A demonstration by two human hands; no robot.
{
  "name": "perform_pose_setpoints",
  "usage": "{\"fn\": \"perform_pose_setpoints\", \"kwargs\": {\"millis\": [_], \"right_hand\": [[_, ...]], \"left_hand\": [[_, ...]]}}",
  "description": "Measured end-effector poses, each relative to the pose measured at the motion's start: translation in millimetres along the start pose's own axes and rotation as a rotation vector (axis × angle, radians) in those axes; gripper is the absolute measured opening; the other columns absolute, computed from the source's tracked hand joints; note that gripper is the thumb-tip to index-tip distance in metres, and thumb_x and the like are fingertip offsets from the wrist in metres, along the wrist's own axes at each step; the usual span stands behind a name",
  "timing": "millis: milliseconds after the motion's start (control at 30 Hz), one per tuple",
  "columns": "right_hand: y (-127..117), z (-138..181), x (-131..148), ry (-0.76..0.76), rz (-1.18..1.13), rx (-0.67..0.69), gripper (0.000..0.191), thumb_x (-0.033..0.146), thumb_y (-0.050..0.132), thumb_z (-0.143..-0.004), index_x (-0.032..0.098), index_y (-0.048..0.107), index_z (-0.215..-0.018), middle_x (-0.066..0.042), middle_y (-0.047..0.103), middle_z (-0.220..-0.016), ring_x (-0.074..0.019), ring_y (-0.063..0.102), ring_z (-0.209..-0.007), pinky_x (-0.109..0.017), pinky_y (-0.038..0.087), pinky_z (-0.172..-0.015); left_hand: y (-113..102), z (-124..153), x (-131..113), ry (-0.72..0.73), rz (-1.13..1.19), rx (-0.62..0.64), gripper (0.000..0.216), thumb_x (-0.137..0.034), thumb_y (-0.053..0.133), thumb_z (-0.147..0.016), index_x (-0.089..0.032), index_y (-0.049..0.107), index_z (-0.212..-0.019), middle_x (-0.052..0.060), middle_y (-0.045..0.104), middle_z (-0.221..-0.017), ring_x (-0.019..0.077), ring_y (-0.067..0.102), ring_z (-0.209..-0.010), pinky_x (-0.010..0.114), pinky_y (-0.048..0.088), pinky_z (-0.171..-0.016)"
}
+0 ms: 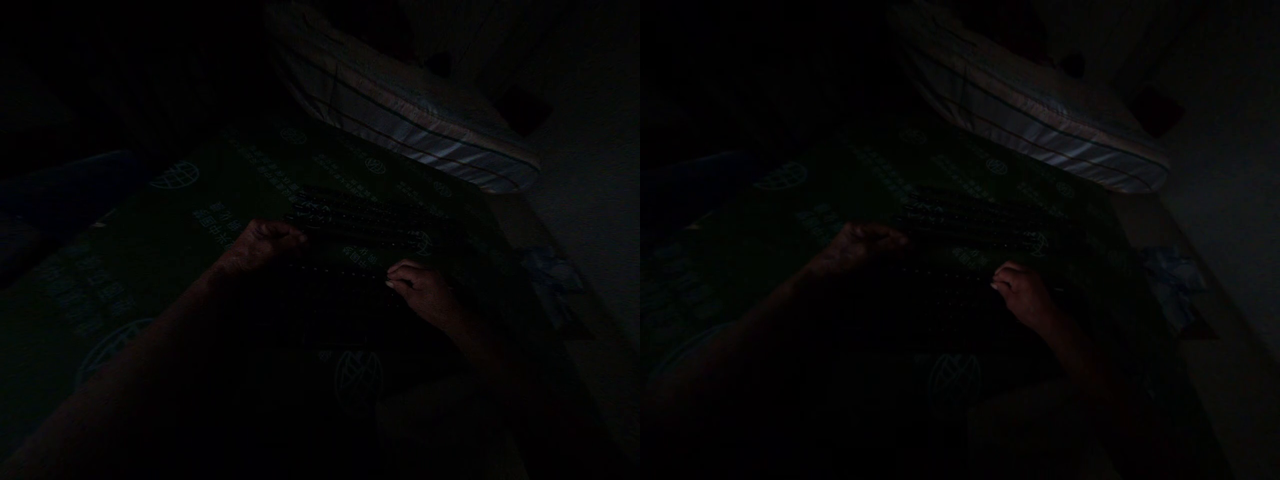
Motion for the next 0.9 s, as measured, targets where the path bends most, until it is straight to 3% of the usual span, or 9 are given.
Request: {"fn": "perform_pose_setpoints", "kwargs": {"millis": [133,300,500,733,900], "right_hand": [[6,15,8,-0.064,0.17,-0.066,0.02,0.021,0.047,-0.09,0.02,0.066,-0.09,-0.008,0.067,-0.097,-0.0183,0.064,-0.089,-0.032,0.054,-0.081],[15,32,25,-0.161,0.383,-0.121,0.024,0.021,0.046,-0.092,0.015,0.064,-0.106,-0.014,0.065,-0.11,-0.0252,0.056,-0.112,-0.042,0.047,-0.099],[18,34,28,-0.131,0.396,-0.1,0.027,0.023,0.048,-0.091,0.014,0.063,-0.111,-0.016,0.063,-0.115,-0.0284,0.054,-0.116,-0.046,0.047,-0.099],[-1,34,12,0.017,0.26,-0.253,0.027,0.026,0.044,-0.092,0.021,0.064,-0.109,-0.01,0.066,-0.11,-0.0224,0.062,-0.101,-0.041,0.053,-0.09],[6,37,16,0.01,0.286,-0.242,0.027,0.025,0.046,-0.091,0.02,0.063,-0.11,-0.012,0.064,-0.112,-0.0241,0.059,-0.104,-0.042,0.051,-0.091]], "left_hand": [[0,-2,4,-0.019,0.022,0.007,0.023,-0.041,0.069,-0.069,-0.019,0.072,-0.076,0.003,0.072,-0.069,0.0138,0.064,-0.058,0.019,0.05,-0.051],[1,-2,6,-0.054,0.041,0.004,0.023,-0.042,0.07,-0.066,-0.02,0.072,-0.073,0.003,0.071,-0.067,0.0132,0.063,-0.057,0.019,0.049,-0.05],[0,0,4,-0.07,0.053,-0.007,0.021,-0.041,0.07,-0.066,-0.021,0.072,-0.074,0.003,0.071,-0.069,0.0135,0.064,-0.059,0.019,0.049,-0.052],[-2,3,-4,-0.086,-0.003,-0.023,0.022,-0.04,0.069,-0.067,-0.02,0.072,-0.073,0.003,0.071,-0.067,0.0141,0.063,-0.057,0.019,0.048,-0.048],[-3,2,-2,-0.122,-0.018,-0.033,0.023,-0.041,0.07,-0.066,-0.02,0.071,-0.072,0.003,0.07,-0.065,0.0142,0.063,-0.055,0.019,0.048,-0.048]]}}
Point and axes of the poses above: each hand's wrist, its own z-axis away from the middle knuckle, its own y-axis out of the palm, x = y × z, the point moved 8 cm from there along -z, towards the middle knuckle
